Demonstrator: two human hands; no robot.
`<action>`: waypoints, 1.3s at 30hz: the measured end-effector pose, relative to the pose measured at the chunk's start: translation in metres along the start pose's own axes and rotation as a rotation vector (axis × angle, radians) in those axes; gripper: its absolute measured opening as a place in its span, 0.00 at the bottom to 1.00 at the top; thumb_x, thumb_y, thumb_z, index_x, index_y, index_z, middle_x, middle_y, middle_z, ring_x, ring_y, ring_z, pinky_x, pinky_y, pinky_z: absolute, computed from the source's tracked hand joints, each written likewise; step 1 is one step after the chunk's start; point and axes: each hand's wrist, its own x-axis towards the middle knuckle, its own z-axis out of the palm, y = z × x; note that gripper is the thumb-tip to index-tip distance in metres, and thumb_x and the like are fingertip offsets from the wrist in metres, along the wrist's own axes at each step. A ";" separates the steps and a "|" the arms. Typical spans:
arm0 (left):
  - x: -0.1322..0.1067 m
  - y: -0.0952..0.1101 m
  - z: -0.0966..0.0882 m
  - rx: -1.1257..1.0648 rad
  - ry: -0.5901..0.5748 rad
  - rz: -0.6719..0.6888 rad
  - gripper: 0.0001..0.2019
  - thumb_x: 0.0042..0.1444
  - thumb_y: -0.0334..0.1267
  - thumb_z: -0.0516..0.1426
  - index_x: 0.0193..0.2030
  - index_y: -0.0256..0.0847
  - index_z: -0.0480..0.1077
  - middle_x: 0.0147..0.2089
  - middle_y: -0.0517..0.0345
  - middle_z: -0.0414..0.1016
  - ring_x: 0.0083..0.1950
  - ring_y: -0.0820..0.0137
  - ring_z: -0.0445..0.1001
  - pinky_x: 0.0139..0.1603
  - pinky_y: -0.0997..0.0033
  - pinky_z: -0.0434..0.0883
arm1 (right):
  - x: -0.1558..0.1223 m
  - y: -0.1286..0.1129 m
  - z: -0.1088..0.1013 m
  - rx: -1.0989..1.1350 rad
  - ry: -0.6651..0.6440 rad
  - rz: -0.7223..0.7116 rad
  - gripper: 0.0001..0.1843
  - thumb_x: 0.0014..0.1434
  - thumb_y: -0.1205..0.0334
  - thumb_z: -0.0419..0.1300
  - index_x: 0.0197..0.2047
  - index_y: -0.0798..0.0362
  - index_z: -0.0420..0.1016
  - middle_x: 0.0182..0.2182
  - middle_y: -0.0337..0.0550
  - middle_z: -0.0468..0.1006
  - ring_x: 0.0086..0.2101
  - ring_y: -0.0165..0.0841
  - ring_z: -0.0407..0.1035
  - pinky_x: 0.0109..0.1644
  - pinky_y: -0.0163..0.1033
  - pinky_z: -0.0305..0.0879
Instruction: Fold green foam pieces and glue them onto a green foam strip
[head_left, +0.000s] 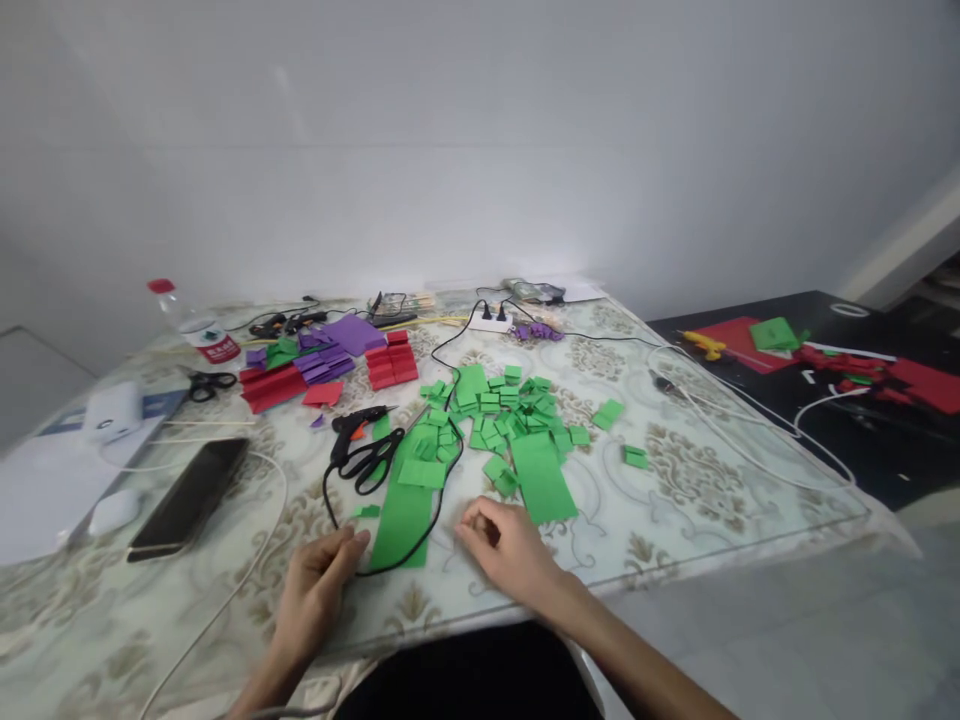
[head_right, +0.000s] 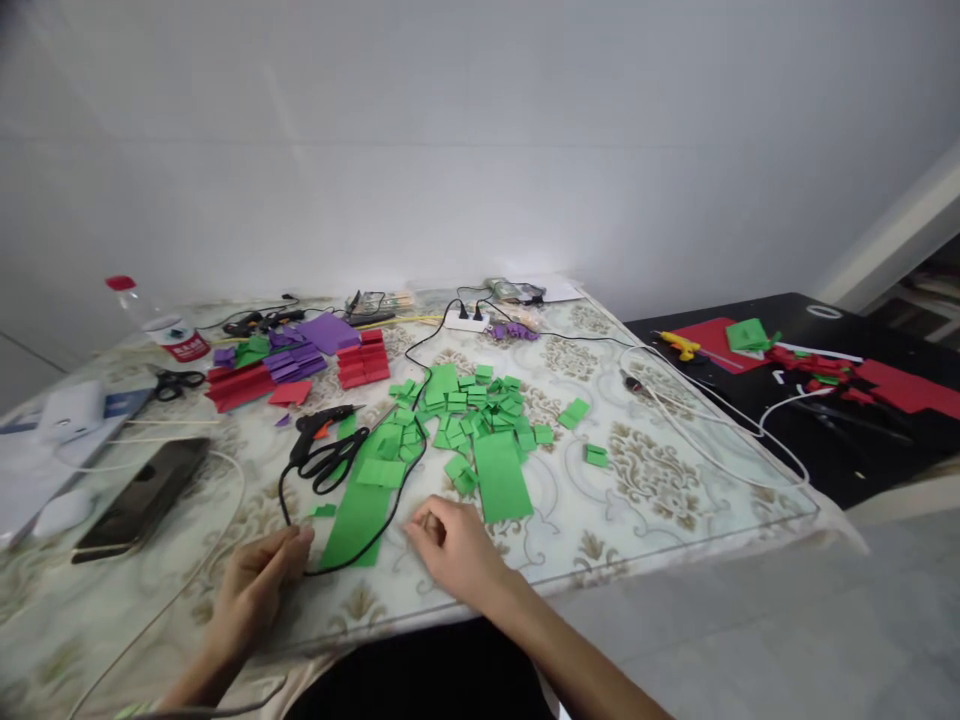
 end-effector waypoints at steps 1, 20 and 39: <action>-0.001 0.002 0.001 0.041 -0.021 0.014 0.25 0.61 0.54 0.54 0.20 0.44 0.50 0.22 0.64 0.47 0.24 0.72 0.49 0.25 0.69 0.52 | -0.001 0.002 0.004 -0.072 0.039 -0.025 0.05 0.64 0.62 0.60 0.35 0.52 0.74 0.21 0.34 0.68 0.24 0.30 0.63 0.33 0.36 0.58; 0.007 0.014 0.010 0.110 -0.084 0.093 0.24 0.61 0.53 0.52 0.21 0.44 0.48 0.22 0.65 0.46 0.25 0.73 0.49 0.26 0.71 0.52 | 0.018 0.009 0.015 -0.424 0.039 -0.135 0.08 0.68 0.67 0.59 0.45 0.52 0.80 0.43 0.46 0.82 0.42 0.39 0.76 0.47 0.40 0.68; 0.002 0.009 0.010 0.119 -0.108 0.087 0.24 0.64 0.50 0.51 0.22 0.44 0.47 0.23 0.66 0.46 0.25 0.74 0.51 0.26 0.72 0.54 | 0.017 0.012 0.015 -0.361 0.104 -0.149 0.11 0.68 0.67 0.60 0.49 0.50 0.82 0.40 0.45 0.80 0.39 0.36 0.77 0.45 0.40 0.71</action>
